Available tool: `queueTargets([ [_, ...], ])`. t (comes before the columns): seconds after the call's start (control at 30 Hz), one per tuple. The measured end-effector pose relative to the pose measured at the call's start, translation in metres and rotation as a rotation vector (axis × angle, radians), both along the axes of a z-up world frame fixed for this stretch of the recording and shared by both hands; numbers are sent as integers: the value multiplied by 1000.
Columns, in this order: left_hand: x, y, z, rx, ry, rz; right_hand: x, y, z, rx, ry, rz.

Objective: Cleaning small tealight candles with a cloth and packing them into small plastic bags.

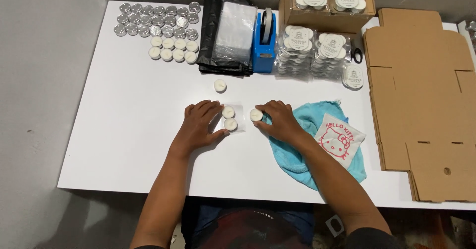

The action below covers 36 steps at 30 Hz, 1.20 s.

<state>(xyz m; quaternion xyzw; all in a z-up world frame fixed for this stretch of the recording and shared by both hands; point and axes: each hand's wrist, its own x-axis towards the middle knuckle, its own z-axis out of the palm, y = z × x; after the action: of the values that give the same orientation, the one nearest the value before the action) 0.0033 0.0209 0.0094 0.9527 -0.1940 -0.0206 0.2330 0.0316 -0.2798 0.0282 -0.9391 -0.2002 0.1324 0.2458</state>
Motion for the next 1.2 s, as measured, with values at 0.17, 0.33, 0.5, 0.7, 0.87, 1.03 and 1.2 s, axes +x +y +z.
queueTargets([
  [0.17, 0, -11, -2, 35, -2, -22, -5, 0, -10, 24, -24, 63],
  [0.33, 1, -17, -6, 42, -33, -33, -3, 0, -12, 36, -9, 97],
  [0.5, 0, -19, -5, 51, -39, -38, -5, 1, -7, 51, 55, 143],
  [0.7, 1, -18, -7, 35, -41, -39, -8, 3, 10, 242, 170, 77],
  [0.87, 0, -17, -4, 11, -35, -46, -7, 6, 13, 265, 172, 42],
  [1.03, 0, -16, -2, -10, -26, -55, -7, 7, 18, 312, 193, 26],
  [1.2, 0, -16, -2, -15, -19, -49, -10, 13, 26, 286, 209, 0],
])
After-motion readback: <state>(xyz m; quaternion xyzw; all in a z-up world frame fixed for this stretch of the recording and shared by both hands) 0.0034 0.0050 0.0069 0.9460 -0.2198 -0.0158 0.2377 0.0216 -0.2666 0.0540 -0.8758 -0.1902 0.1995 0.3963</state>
